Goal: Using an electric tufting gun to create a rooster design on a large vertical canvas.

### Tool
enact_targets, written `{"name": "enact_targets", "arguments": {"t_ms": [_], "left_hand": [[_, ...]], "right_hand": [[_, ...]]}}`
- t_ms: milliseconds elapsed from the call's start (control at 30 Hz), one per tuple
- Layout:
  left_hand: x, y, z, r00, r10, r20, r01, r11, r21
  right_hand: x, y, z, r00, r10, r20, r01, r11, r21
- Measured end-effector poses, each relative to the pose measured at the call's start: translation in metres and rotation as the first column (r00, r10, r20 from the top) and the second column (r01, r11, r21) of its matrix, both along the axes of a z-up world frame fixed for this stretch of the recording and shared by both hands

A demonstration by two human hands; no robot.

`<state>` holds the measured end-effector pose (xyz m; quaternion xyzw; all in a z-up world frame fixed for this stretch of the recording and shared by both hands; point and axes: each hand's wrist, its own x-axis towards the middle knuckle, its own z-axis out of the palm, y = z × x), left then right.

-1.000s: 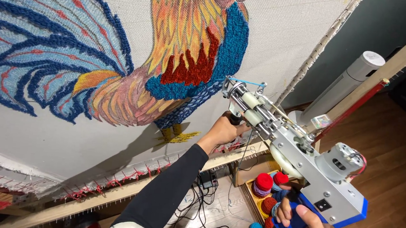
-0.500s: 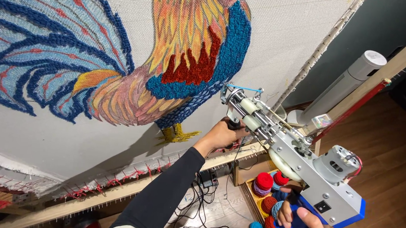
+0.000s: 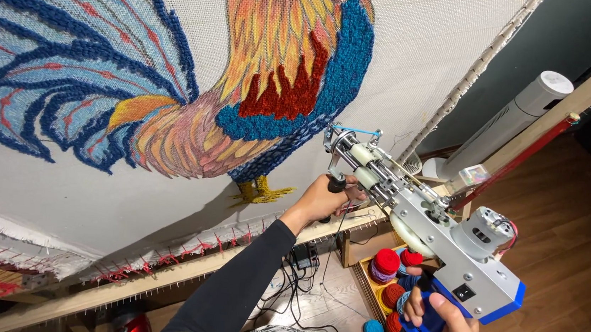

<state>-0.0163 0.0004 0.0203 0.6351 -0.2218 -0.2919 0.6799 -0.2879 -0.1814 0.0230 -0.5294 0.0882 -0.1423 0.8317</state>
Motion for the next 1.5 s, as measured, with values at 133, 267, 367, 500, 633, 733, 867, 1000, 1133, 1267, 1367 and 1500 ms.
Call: {"name": "enact_targets", "arguments": {"t_ms": [133,267,367,500,633,733,867,1000,1133,1267,1367,1500], "left_hand": [[0.011,-0.009,-0.045,0.999,0.01,-0.036,-0.015,0.99,-0.137],[0.013,-0.013,-0.055,0.989,0.06,0.138,-0.021,0.964,-0.264],[0.007,-0.009,-0.035,0.99,0.096,0.1,-0.078,0.982,-0.17],[0.008,-0.006,-0.028,0.991,0.134,0.031,-0.133,0.991,-0.03],[0.01,-0.003,-0.026,0.99,0.131,-0.055,-0.132,0.991,-0.016],[0.009,0.001,-0.022,0.991,0.134,0.006,-0.134,0.991,0.028],[0.009,0.004,-0.028,0.99,0.135,-0.038,-0.133,0.99,0.038],[0.009,0.006,-0.036,0.986,0.162,-0.048,-0.161,0.987,0.013],[0.007,0.01,-0.029,0.986,0.165,-0.022,-0.164,0.986,0.032],[0.006,0.013,-0.022,0.982,0.187,-0.017,-0.185,0.978,0.095],[0.006,0.013,-0.023,0.981,0.191,-0.016,-0.189,0.978,0.094],[0.008,0.012,-0.026,0.981,0.193,-0.035,-0.189,0.979,0.081]], "right_hand": [[0.002,-0.002,0.0,1.0,0.006,-0.006,-0.006,1.0,-0.011],[0.005,-0.005,0.001,1.0,0.018,-0.012,-0.018,1.0,0.003],[0.009,-0.004,0.003,1.0,0.027,-0.009,-0.028,1.0,-0.011],[0.015,-0.001,0.01,0.999,0.03,-0.022,-0.031,0.998,-0.048],[0.018,0.0,0.01,0.998,0.05,-0.023,-0.051,0.998,-0.035],[0.02,0.001,0.01,0.998,0.038,-0.05,-0.039,0.999,-0.024],[0.021,0.001,0.007,0.997,0.04,-0.067,-0.041,0.999,-0.025],[0.022,-0.003,-0.002,0.995,0.075,-0.064,-0.076,0.997,-0.011],[0.024,-0.004,-0.004,0.994,0.083,-0.067,-0.084,0.996,-0.01],[0.026,-0.004,-0.004,0.994,0.095,-0.061,-0.095,0.995,-0.008],[0.028,-0.003,-0.001,0.993,0.096,-0.07,-0.097,0.995,-0.014],[0.03,-0.001,0.001,0.993,0.094,-0.067,-0.095,0.995,-0.019]]}}
